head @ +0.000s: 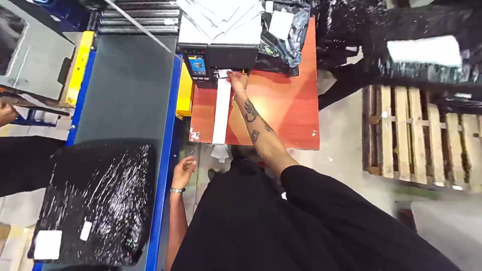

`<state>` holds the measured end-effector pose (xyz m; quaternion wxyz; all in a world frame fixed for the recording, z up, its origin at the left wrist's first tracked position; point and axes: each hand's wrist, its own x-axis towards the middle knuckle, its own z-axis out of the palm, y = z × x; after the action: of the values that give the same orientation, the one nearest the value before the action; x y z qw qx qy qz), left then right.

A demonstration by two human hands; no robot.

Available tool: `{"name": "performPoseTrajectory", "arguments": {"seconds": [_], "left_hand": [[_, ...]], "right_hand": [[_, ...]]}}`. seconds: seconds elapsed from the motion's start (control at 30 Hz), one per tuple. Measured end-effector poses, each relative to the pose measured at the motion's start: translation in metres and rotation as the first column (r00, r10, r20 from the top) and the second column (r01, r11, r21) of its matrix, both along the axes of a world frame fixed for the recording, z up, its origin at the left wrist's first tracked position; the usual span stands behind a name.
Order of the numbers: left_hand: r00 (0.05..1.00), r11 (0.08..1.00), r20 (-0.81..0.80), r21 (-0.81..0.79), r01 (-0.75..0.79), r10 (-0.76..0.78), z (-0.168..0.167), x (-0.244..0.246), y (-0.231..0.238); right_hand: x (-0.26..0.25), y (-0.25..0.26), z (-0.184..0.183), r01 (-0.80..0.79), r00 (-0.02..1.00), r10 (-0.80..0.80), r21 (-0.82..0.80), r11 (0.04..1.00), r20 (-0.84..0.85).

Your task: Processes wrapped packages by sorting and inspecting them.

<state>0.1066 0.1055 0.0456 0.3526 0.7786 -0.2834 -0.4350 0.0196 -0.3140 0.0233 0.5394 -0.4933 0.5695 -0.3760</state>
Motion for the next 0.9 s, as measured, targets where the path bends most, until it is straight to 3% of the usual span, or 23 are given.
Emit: {"name": "performPoseTrajectory", "arguments": {"seconds": [0.13,0.2,0.27,0.33,0.4,0.43,0.5,0.53,0.63,0.7,0.73,0.8,0.83,0.9], "left_hand": [[0.999,0.998,-0.011,0.032,0.047,-0.046,-0.005,-0.004,-0.042],[0.988,0.987,-0.022,0.046,0.152,-0.151,-0.013,-0.017,-0.071],[0.956,0.956,-0.023,0.038,0.292,-0.291,-0.018,-0.035,-0.104],[0.901,0.901,-0.001,0.012,0.434,-0.434,-0.017,-0.059,-0.142],[0.837,0.837,0.101,-0.052,0.545,-0.538,-0.013,-0.092,-0.189],[0.804,0.804,0.165,-0.087,0.588,-0.571,-0.01,-0.111,-0.219],[0.74,0.746,0.266,-0.098,0.658,-0.618,-0.011,-0.149,-0.283],[0.717,0.731,0.305,-0.087,0.677,-0.627,-0.016,-0.166,-0.315],[0.66,0.742,0.491,-0.041,0.67,-0.569,-0.03,-0.198,-0.419],[0.596,0.76,0.543,0.129,0.637,-0.591,-0.038,-0.198,-0.462],[0.566,0.744,0.532,0.205,0.636,-0.63,-0.044,-0.193,-0.481],[0.524,0.663,0.443,0.257,0.703,-0.727,-0.063,-0.186,-0.51],[0.526,0.624,0.369,0.227,0.748,-0.766,-0.072,-0.184,-0.516],[0.554,0.623,0.322,0.169,0.764,-0.767,-0.066,-0.185,-0.503]], "right_hand": [[-0.048,0.063,0.037,-0.287,0.946,0.292,-0.054,0.956,0.145],[-0.101,0.111,0.082,-0.425,0.884,0.422,-0.029,0.905,0.202],[-0.164,0.142,0.115,-0.439,0.866,0.435,-0.042,0.898,0.249],[-0.233,0.151,0.122,-0.303,0.935,0.316,-0.098,0.948,0.162],[-0.299,0.143,0.097,-0.117,0.988,0.096,-0.192,0.974,-0.118],[-0.329,0.135,0.078,-0.045,0.946,-0.025,-0.206,0.978,-0.323],[-0.378,0.126,0.044,0.121,0.687,-0.122,-0.053,0.991,-0.716],[-0.402,0.122,0.025,0.261,0.578,-0.141,0.018,0.965,-0.804],[-0.476,0.125,0.007,0.7,0.32,-0.407,-0.076,0.71,-0.855],[-0.518,0.162,-0.002,0.868,0.239,-0.537,-0.069,0.491,-0.809],[-0.526,0.179,-0.012,0.893,0.258,-0.561,-0.029,0.45,-0.787],[-0.514,0.203,-0.036,0.858,0.463,-0.567,0.183,0.481,-0.681],[-0.498,0.213,-0.05,0.79,0.604,-0.575,0.32,0.523,-0.552],[-0.459,0.236,-0.075,0.56,0.794,-0.604,0.463,0.687,-0.064]]}}
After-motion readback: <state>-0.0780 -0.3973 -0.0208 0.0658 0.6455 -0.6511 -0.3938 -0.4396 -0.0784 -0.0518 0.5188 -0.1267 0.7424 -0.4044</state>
